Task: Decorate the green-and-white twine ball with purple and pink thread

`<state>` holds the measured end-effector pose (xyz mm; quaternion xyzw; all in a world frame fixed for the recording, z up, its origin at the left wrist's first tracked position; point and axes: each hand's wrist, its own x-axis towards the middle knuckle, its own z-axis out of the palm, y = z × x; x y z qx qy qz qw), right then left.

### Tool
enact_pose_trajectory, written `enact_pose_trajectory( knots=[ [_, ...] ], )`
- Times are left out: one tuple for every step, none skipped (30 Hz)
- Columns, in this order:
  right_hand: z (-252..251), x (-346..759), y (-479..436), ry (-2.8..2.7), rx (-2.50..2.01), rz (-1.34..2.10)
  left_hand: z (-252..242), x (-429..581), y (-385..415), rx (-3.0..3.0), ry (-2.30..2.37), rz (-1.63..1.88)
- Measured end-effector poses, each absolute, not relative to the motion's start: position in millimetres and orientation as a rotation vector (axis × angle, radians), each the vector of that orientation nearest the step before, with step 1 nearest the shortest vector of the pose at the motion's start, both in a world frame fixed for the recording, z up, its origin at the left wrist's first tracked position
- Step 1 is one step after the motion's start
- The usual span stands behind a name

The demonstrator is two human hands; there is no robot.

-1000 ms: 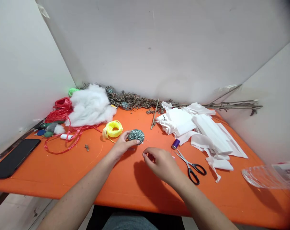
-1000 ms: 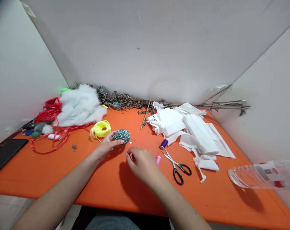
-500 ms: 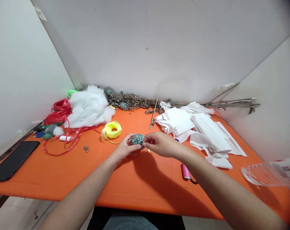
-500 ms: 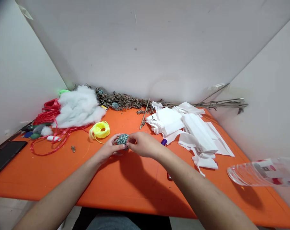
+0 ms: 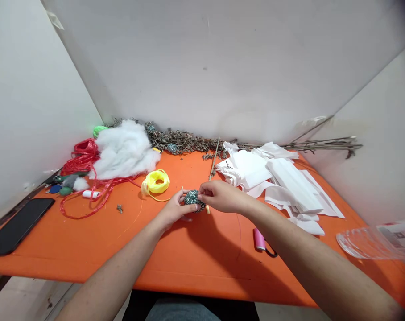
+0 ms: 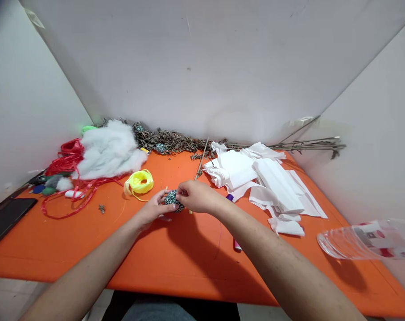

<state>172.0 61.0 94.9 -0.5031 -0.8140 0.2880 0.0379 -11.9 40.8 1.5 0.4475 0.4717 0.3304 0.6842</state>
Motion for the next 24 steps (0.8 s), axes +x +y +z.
enact_pose_trajectory(
  knots=[
    [94.8,171.0,60.5,-2.497,-1.543,0.881,1.9,-11.8,40.8,1.002,1.060,0.739],
    [94.6,170.1,60.1,-2.498,-1.541,0.879,2.3,-11.8,40.9,1.000,1.062,0.739],
    [94.4,169.3,60.1,-2.499,-1.539,0.876,2.6,-11.8,41.1,0.999,1.065,0.738],
    [94.2,168.5,60.2,-2.499,-1.539,0.873,2.7,-11.8,41.2,0.999,1.067,0.738],
    [94.1,167.8,60.6,-2.500,-1.541,0.868,2.6,-11.9,41.4,0.998,1.068,0.737],
    [93.9,167.3,61.1,-2.500,-1.545,0.865,2.4,-12.0,41.6,0.997,1.070,0.736],
    [93.9,166.9,61.6,-2.500,-1.553,0.865,2.1,-12.1,41.8,0.996,1.071,0.735],
    [93.8,166.6,62.0,-2.499,-1.558,0.869,1.7,-12.2,41.9,0.994,1.071,0.735],
    [93.7,166.5,62.2,-2.498,-1.562,0.873,1.3,-12.3,42.1,0.993,1.073,0.736],
    [93.6,166.4,62.2,-2.498,-1.562,0.877,0.9,-12.5,42.2,0.991,1.073,0.737],
    [93.4,166.5,62.1,-2.499,-1.556,0.880,0.5,-12.6,42.3,0.989,1.074,0.739],
    [93.1,166.5,62.0,-2.499,-1.548,0.880,0.3,-12.7,42.3,0.988,1.075,0.739],
    [92.8,166.6,61.8,-2.498,-1.540,0.880,0.2,-12.8,42.4,0.988,1.074,0.741],
    [92.5,166.6,61.7,-2.494,-1.535,0.879,0.1,-12.9,42.4,0.989,1.074,0.741],
    [92.3,166.6,61.7,-2.489,-1.534,0.881,0.2,-12.9,42.4,0.992,1.074,0.742],
    [92.2,166.5,61.7,-2.483,-1.535,0.884,0.4,-12.9,42.4,0.995,1.075,0.744],
    [92.3,166.2,61.7,-2.478,-1.538,0.887,0.5,-12.8,42.3,0.999,1.076,0.746],
    [92.5,166.0,61.8,-2.476,-1.542,0.891,0.7,-12.7,42.3,1.004,1.079,0.748],
    [92.7,165.6,61.7,-2.476,-1.545,0.896,0.9,-12.5,42.3,1.008,1.082,0.749],
    [93.0,165.3,61.6,-2.477,-1.545,0.902,1.0,-12.4,42.2,1.012,1.084,0.751],
    [93.3,165.0,61.5,-2.477,-1.545,0.907,1.0,-12.4,42.2,1.016,1.085,0.751],
    [93.6,164.8,61.2,-2.476,-1.544,0.909,1.1,-12.4,42.2,1.019,1.084,0.750],
    [93.9,164.6,61.0,-2.475,-1.542,0.908,1.1,-12.4,42.1,1.021,1.082,0.748],
    [94.2,164.5,60.7,-2.473,-1.540,0.906,1.1,-12.6,42.1,1.023,1.079,0.746]
  ],
)
